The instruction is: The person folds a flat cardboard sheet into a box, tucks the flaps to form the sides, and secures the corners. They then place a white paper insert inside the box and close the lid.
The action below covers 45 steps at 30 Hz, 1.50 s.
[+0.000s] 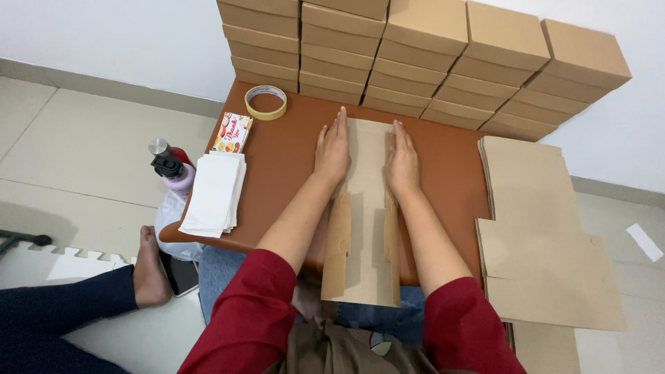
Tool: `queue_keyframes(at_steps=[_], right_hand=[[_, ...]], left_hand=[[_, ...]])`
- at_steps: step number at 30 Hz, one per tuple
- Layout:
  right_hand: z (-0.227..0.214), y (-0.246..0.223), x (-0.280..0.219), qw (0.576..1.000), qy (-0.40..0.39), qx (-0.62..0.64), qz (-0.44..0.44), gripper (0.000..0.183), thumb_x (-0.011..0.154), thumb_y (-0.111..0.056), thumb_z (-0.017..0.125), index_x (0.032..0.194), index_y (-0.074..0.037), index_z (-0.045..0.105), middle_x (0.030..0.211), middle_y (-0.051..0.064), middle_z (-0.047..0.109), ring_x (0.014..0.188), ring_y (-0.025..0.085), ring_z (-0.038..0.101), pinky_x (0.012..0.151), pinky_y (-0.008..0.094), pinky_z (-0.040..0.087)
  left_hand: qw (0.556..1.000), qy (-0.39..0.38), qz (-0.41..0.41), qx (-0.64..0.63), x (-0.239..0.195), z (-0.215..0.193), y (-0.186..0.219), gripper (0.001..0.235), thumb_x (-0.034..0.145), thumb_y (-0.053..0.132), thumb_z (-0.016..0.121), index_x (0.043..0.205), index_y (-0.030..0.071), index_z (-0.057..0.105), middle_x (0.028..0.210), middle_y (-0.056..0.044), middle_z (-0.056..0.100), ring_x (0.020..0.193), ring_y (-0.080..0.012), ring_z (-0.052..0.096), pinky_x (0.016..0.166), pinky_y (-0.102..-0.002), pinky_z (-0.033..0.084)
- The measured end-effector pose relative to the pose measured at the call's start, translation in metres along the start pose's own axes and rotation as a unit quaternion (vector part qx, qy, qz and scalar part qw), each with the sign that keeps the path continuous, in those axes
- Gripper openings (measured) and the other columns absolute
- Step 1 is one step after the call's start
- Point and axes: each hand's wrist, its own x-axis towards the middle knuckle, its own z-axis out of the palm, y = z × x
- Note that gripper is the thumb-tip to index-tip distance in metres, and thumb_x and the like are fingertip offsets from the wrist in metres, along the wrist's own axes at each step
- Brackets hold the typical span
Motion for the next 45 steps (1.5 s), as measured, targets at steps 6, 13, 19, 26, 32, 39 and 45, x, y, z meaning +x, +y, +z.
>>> queue_keyframes(at_steps=[6,13,19,26,32,39,45], right_hand=[[-0.019,-0.024,-0.001,0.994,-0.094,-0.058,0.007,0.071,0.091,0.013,0.040,0.159,-0.006,0.029,0.154,0.026,0.042,0.145,0.040,0.038,0.122,0.051,0.027],[-0.005,-0.005,0.021,0.983,-0.139,-0.116,-0.006,0.074,0.085,0.004,0.043,0.158,-0.008,0.032,0.160,0.024,0.035,0.151,0.037,0.028,0.123,0.049,0.020],[-0.004,0.003,0.041,0.973,-0.191,-0.128,-0.004,0.073,0.083,0.002,0.044,0.155,0.006,0.031,0.162,0.031,0.027,0.153,0.038,0.022,0.125,0.049,0.013],[-0.045,0.010,0.045,0.966,-0.220,0.116,0.074,0.069,0.095,-0.004,0.043,0.160,-0.008,0.020,0.161,0.033,0.022,0.150,0.045,0.021,0.124,0.057,0.017],[-0.131,-0.033,0.014,0.974,-0.221,0.033,0.032,0.058,0.103,-0.025,0.054,0.155,-0.013,0.034,0.152,0.035,0.036,0.140,0.049,0.036,0.114,0.061,0.032],[-0.236,-0.074,-0.067,0.976,-0.204,-0.078,0.008,0.045,0.099,-0.018,0.057,0.141,0.000,0.056,0.131,0.033,0.060,0.122,0.052,0.057,0.101,0.061,0.044],[-0.242,-0.044,-0.115,0.973,-0.186,-0.081,0.111,0.059,0.095,-0.017,0.062,0.148,0.003,0.047,0.142,0.032,0.052,0.130,0.047,0.054,0.105,0.054,0.046]], left_hand=[[0.995,-0.047,0.017,0.082,0.015,0.012,-0.011,0.086,0.089,-0.012,0.047,0.162,0.000,0.004,0.163,-0.023,0.031,0.154,-0.0289,0.026,0.126,-0.047,0.007],[0.985,-0.070,0.017,0.155,0.030,0.006,-0.013,0.081,0.087,-0.005,0.050,0.160,-0.002,0.014,0.161,-0.017,0.038,0.151,-0.0251,0.030,0.123,-0.046,0.010],[0.985,-0.115,0.019,0.127,0.034,0.000,-0.013,0.076,0.090,-0.007,0.044,0.160,-0.003,0.016,0.164,-0.019,0.032,0.153,-0.0281,0.026,0.124,-0.049,0.007],[0.962,-0.159,0.011,0.221,0.020,-0.026,-0.003,0.060,0.102,0.014,0.035,0.161,0.026,0.029,0.169,-0.004,0.021,0.156,-0.0263,0.015,0.122,-0.056,-0.004],[0.916,-0.154,-0.071,0.364,-0.004,-0.044,0.004,0.055,0.107,0.031,0.028,0.162,0.024,0.026,0.168,-0.004,0.025,0.156,-0.0276,0.011,0.119,-0.058,-0.013],[0.875,-0.082,-0.155,0.452,-0.037,-0.026,-0.042,0.068,0.108,0.053,0.024,0.156,0.007,0.036,0.154,-0.012,0.042,0.146,-0.0317,0.026,0.120,-0.053,0.001],[0.868,-0.006,-0.192,0.458,-0.065,-0.024,-0.043,0.066,0.108,0.052,0.030,0.145,0.000,0.047,0.137,-0.019,0.052,0.129,-0.0358,0.039,0.112,-0.056,0.014]])
